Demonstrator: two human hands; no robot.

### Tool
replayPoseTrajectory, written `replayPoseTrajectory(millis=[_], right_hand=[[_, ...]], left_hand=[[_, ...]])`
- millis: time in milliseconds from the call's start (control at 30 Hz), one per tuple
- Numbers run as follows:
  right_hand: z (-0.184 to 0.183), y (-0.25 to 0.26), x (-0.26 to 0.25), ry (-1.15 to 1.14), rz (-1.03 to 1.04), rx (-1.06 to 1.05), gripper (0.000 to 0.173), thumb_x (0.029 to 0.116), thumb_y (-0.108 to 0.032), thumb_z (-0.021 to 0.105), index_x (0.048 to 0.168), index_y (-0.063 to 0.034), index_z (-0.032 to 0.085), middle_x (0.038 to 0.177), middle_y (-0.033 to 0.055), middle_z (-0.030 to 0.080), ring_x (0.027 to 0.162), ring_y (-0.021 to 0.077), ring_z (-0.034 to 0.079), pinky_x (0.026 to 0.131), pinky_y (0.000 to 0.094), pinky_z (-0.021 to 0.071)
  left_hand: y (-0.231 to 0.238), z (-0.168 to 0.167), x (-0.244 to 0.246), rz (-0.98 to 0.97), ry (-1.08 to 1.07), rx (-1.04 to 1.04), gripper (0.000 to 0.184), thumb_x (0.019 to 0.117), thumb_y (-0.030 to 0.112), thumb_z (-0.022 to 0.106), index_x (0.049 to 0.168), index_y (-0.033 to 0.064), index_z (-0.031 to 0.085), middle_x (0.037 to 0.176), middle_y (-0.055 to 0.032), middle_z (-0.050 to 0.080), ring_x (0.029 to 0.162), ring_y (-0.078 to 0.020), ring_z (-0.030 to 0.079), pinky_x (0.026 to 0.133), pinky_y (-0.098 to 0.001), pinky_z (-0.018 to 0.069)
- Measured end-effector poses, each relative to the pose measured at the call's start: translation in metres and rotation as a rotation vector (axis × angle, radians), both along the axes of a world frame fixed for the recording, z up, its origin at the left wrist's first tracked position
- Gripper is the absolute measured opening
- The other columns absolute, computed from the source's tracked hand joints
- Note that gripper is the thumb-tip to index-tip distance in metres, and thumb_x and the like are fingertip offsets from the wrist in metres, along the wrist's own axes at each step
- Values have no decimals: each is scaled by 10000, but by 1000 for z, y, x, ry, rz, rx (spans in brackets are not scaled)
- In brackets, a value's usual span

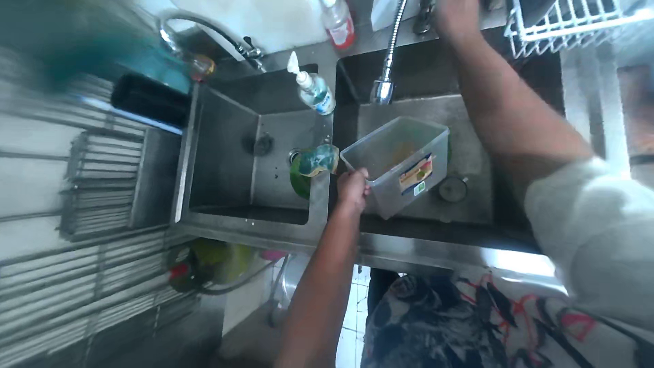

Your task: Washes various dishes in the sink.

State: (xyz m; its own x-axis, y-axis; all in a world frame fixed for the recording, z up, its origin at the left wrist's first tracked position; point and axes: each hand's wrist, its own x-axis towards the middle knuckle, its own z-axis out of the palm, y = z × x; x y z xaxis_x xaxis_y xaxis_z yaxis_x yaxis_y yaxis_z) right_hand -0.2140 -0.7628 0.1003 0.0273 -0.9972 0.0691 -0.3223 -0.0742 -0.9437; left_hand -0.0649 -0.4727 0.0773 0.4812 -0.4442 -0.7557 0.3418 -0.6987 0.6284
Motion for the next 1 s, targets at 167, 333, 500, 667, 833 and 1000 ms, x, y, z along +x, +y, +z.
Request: replayPoseTrajectory(millis=[167,333,500,667,833,1000], right_hand=[[3,180,-53,517,911,-190,326,1043,-289,607,1233,-42,704,1159,163,719,1118,347,678,1002,578,520],[-65,199,-61,577,918,-605,372,972,-356,671,1160,-35,688,1004,195,689,974,425,668,886,607,518],[-76,179,-66,531,903,-696,437,1028,-414,558,1148,-17,695,1072,225,700,1024,441,676,924,614,513],[-85,175,-84,555,775,-600,380,1034,-237,561,949,113,680,981,314,700,976,515,688,892,624,547],[-85,166,-101,511,358,-180,457,1115,-240,393,1110,154,624,955,330,670,875,429,688,860,573,540],[-90,177,-111,383,46,64,608,1137,-395,299,1154,111,636,1007,281,663,903,331,668,884,517,529]], left_hand=[[-6,-1,-2,15,118,59,117,974,68,531,864,99,511,612,29,443,439,-35,402,417,-156,370],[-11,-6,-16,-6,219,45,108,1008,116,505,903,134,489,641,36,422,447,-41,382,413,-160,355],[-9,1,-31,-76,222,42,132,1018,153,502,888,136,493,669,34,427,470,-42,394,435,-161,365],[-18,11,-39,-94,296,-113,138,1037,214,530,1073,82,549,729,8,491,521,-52,474,483,-170,431],[18,62,-15,-354,197,-285,308,1080,278,494,1269,49,574,807,-3,597,600,-63,555,552,-202,482],[157,93,59,-492,149,-458,273,1079,254,438,1256,116,593,802,53,601,593,-26,539,528,-183,480]])
